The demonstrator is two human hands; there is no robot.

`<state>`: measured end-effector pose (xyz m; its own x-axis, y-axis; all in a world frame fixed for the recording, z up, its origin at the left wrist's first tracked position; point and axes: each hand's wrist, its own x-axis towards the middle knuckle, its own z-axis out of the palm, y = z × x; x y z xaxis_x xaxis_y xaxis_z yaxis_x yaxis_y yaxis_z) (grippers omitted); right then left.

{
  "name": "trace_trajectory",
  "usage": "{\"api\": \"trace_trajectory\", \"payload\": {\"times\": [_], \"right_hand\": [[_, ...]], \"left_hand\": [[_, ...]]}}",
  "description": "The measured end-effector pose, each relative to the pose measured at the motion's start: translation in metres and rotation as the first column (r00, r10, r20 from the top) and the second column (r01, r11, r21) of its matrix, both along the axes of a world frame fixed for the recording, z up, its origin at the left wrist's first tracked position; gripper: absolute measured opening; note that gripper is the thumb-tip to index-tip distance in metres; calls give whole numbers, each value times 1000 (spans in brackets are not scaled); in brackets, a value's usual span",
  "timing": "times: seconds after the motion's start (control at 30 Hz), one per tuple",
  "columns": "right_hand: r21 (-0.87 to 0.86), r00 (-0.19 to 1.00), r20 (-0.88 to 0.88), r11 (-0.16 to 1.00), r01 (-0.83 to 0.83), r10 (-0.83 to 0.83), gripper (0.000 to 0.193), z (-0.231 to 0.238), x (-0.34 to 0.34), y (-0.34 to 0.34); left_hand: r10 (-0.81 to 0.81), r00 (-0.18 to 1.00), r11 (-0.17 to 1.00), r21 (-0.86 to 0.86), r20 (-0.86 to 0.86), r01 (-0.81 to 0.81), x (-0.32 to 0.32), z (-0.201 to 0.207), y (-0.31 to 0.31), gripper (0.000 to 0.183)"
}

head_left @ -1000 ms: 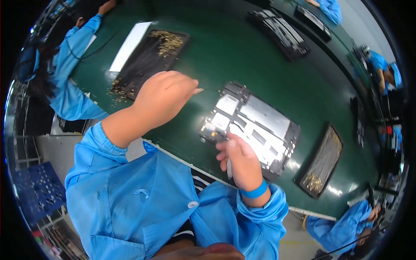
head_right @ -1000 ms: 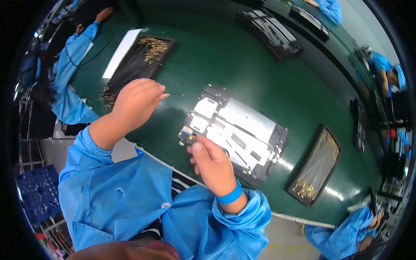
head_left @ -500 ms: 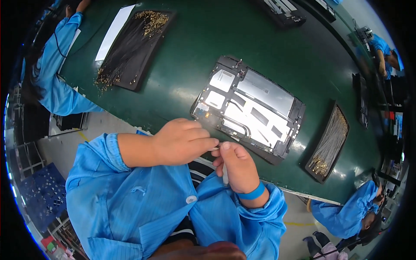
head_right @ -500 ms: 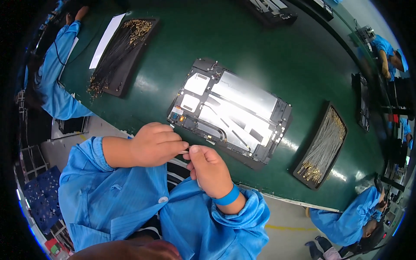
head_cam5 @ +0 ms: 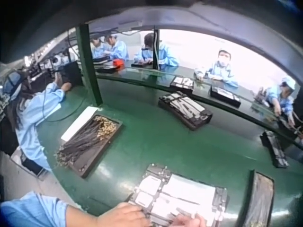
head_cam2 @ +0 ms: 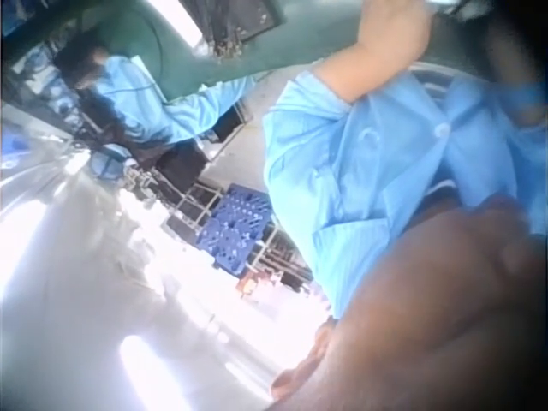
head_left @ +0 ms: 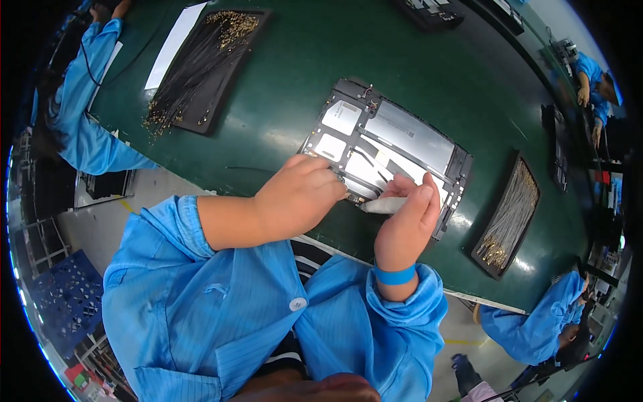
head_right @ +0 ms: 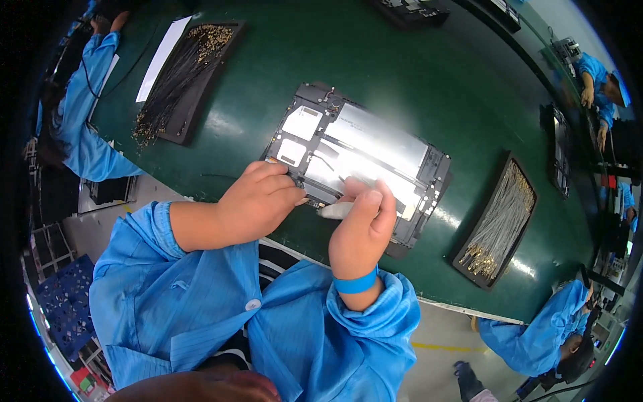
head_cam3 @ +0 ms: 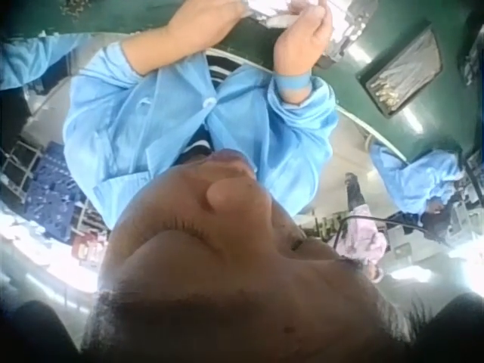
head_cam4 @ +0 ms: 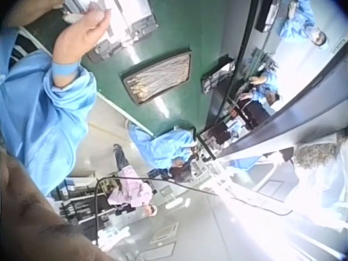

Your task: The person assembles internal components into a tablet device, using tweezers to manipulate ribbon cables and other small components from a component tray into the tablet.

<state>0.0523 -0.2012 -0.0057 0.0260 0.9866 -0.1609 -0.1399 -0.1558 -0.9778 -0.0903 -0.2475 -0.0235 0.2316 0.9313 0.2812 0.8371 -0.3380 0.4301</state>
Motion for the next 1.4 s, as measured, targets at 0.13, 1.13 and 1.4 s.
{"api": "trace_trajectory", "payload": {"times": [0.13, 1.13, 1.4], "right_hand": [[276, 981, 194, 959, -70, 16, 32, -26, 7, 1], [153, 981, 9, 969, -193, 194, 27, -19, 9, 4], [485, 946, 319, 847, -219, 62, 21, -25, 6, 6]], "left_hand": [[-8, 1000, 1000, -7, -24, 7, 2, 5, 1, 19], [39, 997, 996, -81, -65, -44, 6, 7, -4, 15], [31, 991, 994, -96, -133, -44, 6, 13, -2, 19]]}}
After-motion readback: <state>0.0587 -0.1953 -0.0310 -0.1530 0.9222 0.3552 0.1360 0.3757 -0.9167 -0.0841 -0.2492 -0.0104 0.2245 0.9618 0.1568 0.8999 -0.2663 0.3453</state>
